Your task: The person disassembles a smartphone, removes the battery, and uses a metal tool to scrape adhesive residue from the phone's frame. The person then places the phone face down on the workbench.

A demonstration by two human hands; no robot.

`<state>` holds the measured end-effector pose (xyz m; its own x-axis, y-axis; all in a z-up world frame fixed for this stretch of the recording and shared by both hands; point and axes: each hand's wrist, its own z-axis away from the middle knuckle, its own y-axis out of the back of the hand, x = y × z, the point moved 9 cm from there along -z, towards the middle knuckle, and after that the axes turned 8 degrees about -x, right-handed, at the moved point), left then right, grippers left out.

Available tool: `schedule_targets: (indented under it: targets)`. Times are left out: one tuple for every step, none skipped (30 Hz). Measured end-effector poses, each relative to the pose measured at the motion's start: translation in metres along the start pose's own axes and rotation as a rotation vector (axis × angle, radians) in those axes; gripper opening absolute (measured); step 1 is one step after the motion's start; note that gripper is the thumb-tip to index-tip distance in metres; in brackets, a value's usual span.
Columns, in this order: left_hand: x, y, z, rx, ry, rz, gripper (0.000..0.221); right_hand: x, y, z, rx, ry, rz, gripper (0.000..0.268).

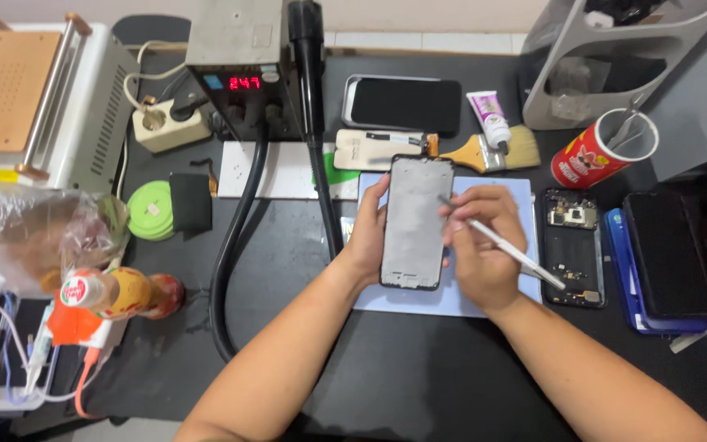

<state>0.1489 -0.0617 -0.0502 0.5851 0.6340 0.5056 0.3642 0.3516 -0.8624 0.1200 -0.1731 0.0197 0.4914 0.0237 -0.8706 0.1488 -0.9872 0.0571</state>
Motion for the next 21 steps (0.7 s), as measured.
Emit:
schedule_targets:
  targets:
    - [0.001, -0.002, 0.000, -0.008, -0.009, 0.011, 0.084, 0.002, -0.001, 0.000, -0.011, -0.042, -0.008, 0.012]
    - [0.003, -0.004, -0.001, -0.017, -0.017, 0.023, 0.083, 0.006, -0.003, 0.000, -0.021, -0.083, -0.016, 0.013]
    - [0.002, -0.005, 0.002, -0.018, -0.028, 0.042, 0.082, 0.001, -0.005, -0.001, -0.036, -0.034, 0.011, 0.014]
    - [0.001, -0.002, 0.002, 0.011, -0.016, 0.042, 0.083, -0.004, -0.007, -0.001, -0.050, 0.015, 0.037, 0.016]
    - [-0.001, 0.002, 0.003, 0.043, -0.001, 0.046, 0.084, -0.008, -0.010, 0.000, -0.065, 0.057, 0.063, 0.018]
    - [-0.003, 0.005, 0.003, 0.075, 0.015, 0.051, 0.085, -0.012, -0.011, 0.002, -0.068, 0.076, 0.103, 0.018]
    - [-0.003, 0.004, 0.003, 0.058, 0.014, 0.054, 0.085, -0.016, -0.011, 0.001, -0.073, 0.102, 0.144, 0.019]
    - [-0.002, 0.002, 0.003, 0.040, 0.013, 0.057, 0.085, -0.021, -0.012, 0.001, -0.078, 0.129, 0.184, 0.020]
    - [-0.002, 0.000, 0.005, 0.025, 0.011, 0.059, 0.085, -0.023, -0.013, 0.002, -0.082, 0.124, 0.189, 0.019]
    - [-0.002, -0.002, 0.005, 0.007, 0.003, 0.063, 0.084, -0.025, -0.015, 0.002, -0.085, 0.119, 0.194, 0.019]
    - [-0.001, -0.004, 0.005, -0.013, -0.005, 0.063, 0.084, -0.028, -0.016, 0.001, -0.086, 0.117, 0.200, 0.018]
    - [0.000, -0.006, 0.004, -0.034, -0.013, 0.063, 0.083, -0.034, -0.019, 0.000, -0.110, 0.139, 0.250, 0.019]
    - [-0.002, -0.008, 0.004, -0.053, 0.002, 0.069, 0.082, -0.040, -0.021, -0.001, -0.131, 0.163, 0.301, 0.019]
    - [-0.004, -0.010, 0.004, -0.072, 0.017, 0.075, 0.082, -0.046, -0.023, -0.003, -0.153, 0.186, 0.352, 0.020]
    - [-0.007, -0.012, 0.004, -0.092, 0.034, 0.082, 0.081, -0.052, -0.025, -0.003, -0.159, 0.211, 0.387, 0.020]
    - [-0.008, -0.012, 0.003, -0.095, 0.033, 0.084, 0.080, -0.056, -0.029, -0.003, -0.166, 0.236, 0.421, 0.021]
    - [-0.009, -0.012, 0.003, -0.099, 0.033, 0.086, 0.079, -0.060, -0.033, -0.003, -0.171, 0.261, 0.455, 0.021]
    - [-0.010, -0.012, 0.003, -0.103, 0.033, 0.087, 0.079, -0.060, -0.035, -0.004, -0.169, 0.260, 0.462, 0.021]
    - [-0.011, -0.010, 0.003, -0.098, 0.032, 0.076, 0.078, -0.060, -0.036, -0.005, -0.167, 0.258, 0.470, 0.022]
    - [-0.011, -0.009, 0.002, -0.094, 0.031, 0.065, 0.078, -0.060, -0.036, -0.006, -0.165, 0.257, 0.478, 0.022]
    - [-0.011, -0.007, 0.002, -0.090, 0.028, 0.054, 0.078, -0.060, -0.037, -0.005, -0.166, 0.260, 0.489, 0.022]
